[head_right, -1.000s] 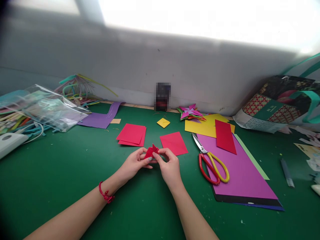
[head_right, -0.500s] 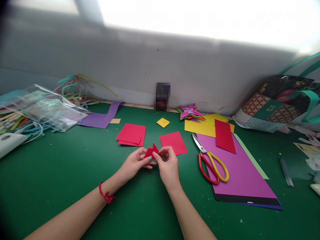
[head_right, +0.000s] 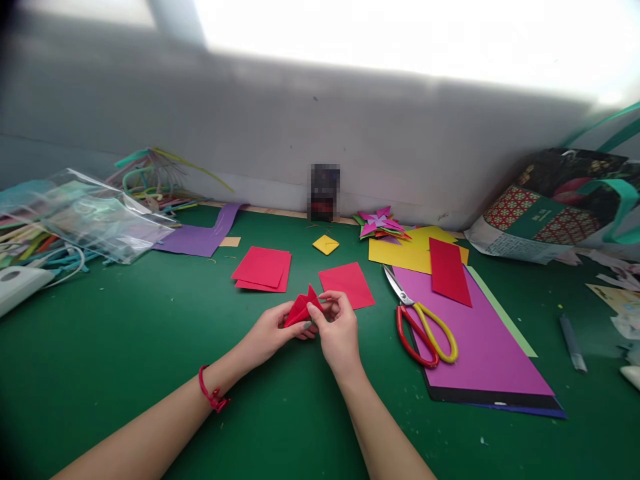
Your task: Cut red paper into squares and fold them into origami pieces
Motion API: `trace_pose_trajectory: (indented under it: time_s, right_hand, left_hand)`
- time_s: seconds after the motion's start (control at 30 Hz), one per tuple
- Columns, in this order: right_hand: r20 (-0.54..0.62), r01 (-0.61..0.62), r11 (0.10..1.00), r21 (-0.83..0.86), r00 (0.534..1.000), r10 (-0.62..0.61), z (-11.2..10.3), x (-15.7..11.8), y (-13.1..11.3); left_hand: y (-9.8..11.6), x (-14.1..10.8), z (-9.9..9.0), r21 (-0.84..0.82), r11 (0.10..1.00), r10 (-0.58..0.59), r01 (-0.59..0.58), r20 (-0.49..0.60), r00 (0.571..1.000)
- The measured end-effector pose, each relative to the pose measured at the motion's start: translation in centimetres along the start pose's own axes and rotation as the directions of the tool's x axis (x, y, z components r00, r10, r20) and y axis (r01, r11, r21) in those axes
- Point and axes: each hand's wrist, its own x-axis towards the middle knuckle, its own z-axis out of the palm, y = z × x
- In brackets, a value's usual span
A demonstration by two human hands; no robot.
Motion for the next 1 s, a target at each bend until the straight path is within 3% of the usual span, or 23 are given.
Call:
trace_pose_trajectory:
  time_s: [0.87, 1.0]
  right_hand:
    - [0.054, -0.072, 0.995, 0.072, 0.996, 0.069, 0.32, -0.26, 0.18]
    - [0.073, -0.137, 0.988, 0.069, 0.989, 0.132, 0.26, -0.11, 0.06]
  left_hand:
    - [-0.22, -0.23, 0.51, 0.013, 0.999, -0.038, 0.039, -0.078, 0.996]
    - [0.22, -0.18, 0.45, -0.013, 0.998, -0.067, 0.066, -0.059, 0.996]
